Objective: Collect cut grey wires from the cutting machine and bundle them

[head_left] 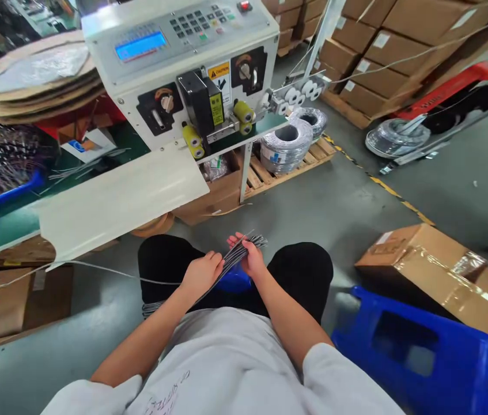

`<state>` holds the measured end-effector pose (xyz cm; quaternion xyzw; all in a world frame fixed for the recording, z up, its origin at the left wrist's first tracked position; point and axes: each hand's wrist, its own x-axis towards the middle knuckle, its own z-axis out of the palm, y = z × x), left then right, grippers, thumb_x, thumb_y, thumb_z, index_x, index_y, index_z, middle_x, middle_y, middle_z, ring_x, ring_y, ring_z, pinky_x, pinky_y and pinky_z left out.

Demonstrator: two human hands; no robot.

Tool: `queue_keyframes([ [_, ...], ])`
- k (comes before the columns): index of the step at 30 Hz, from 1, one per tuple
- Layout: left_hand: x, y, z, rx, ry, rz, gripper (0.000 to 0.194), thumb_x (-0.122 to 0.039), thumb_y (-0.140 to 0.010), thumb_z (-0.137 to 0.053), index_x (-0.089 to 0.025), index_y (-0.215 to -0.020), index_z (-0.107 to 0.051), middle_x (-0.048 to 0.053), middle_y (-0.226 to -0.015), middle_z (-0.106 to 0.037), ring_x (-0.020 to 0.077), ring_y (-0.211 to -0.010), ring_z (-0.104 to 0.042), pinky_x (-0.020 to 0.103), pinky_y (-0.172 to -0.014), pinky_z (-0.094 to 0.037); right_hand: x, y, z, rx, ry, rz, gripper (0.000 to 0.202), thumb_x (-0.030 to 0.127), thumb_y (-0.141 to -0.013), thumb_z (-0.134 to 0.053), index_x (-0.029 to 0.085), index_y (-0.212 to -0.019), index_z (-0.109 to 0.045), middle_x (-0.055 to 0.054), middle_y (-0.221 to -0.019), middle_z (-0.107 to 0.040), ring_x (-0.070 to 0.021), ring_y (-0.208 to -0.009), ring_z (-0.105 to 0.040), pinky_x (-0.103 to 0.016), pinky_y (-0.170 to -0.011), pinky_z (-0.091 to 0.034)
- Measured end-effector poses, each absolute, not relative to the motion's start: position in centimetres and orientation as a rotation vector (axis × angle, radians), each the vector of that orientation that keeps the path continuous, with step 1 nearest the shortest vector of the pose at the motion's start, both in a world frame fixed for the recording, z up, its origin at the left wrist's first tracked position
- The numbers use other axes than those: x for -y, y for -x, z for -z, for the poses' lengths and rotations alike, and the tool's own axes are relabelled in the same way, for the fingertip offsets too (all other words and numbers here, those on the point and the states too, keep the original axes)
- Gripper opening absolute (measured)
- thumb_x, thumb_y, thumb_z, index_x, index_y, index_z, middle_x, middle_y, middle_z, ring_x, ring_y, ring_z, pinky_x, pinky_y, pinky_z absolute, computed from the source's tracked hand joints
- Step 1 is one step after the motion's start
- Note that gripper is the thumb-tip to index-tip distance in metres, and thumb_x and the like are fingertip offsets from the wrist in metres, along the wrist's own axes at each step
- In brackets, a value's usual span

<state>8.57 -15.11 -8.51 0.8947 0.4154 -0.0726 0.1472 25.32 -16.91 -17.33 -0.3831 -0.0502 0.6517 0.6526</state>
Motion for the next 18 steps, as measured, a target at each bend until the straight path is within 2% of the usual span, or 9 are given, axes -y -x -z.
queue_keyframes([
  [10, 15.5, -8.4, 9.0, -1.161, -2.599, 0.183, 0.035, -0.04, -0.102, -0.024, -0.023, -0.094, -0.053, 0.002, -0.09, -0.06, 0.0156, -0.077, -0.06, 0.027, -0.059, -0.037, 17.8, -26.0, 17.0, 0.271, 0.851, -1.436, 0.033, 0.038, -0.073, -0.075, 0.023, -0.102, -0.072, -0.005, -0.097, -0.078, -0.0241, -0.098, -0.072, -0.043, -0.094, -0.054],
  [14, 15.7, -8.7, 8.8, -1.14, -2.656, 0.196, 0.035, -0.038, -0.102, -0.025, -0.023, -0.095, -0.056, 0.004, -0.09, -0.059, 0.017, -0.084, -0.057, 0.029, -0.067, -0.041, 18.4, -26.1, 16.9, 0.409, 0.822, -1.456, 0.036, 0.04, -0.072, -0.077, 0.022, -0.103, -0.072, -0.006, -0.095, -0.078, -0.0226, -0.094, -0.072, -0.042, -0.093, -0.053],
  [18, 16.0, -7.8, 8.2, -1.12, -2.672, 0.221, 0.032, -0.042, -0.1, -0.032, -0.024, -0.105, -0.058, 0.007, -0.1, -0.06, 0.0211, -0.099, -0.055, 0.031, -0.077, -0.044, 18.6, -26.0, 16.7, 0.405, 0.858, -1.428, 0.029, 0.038, -0.072, -0.076, 0.022, -0.096, -0.072, -0.003, -0.08, -0.077, -0.0227, -0.086, -0.073, -0.042, -0.086, -0.056],
])
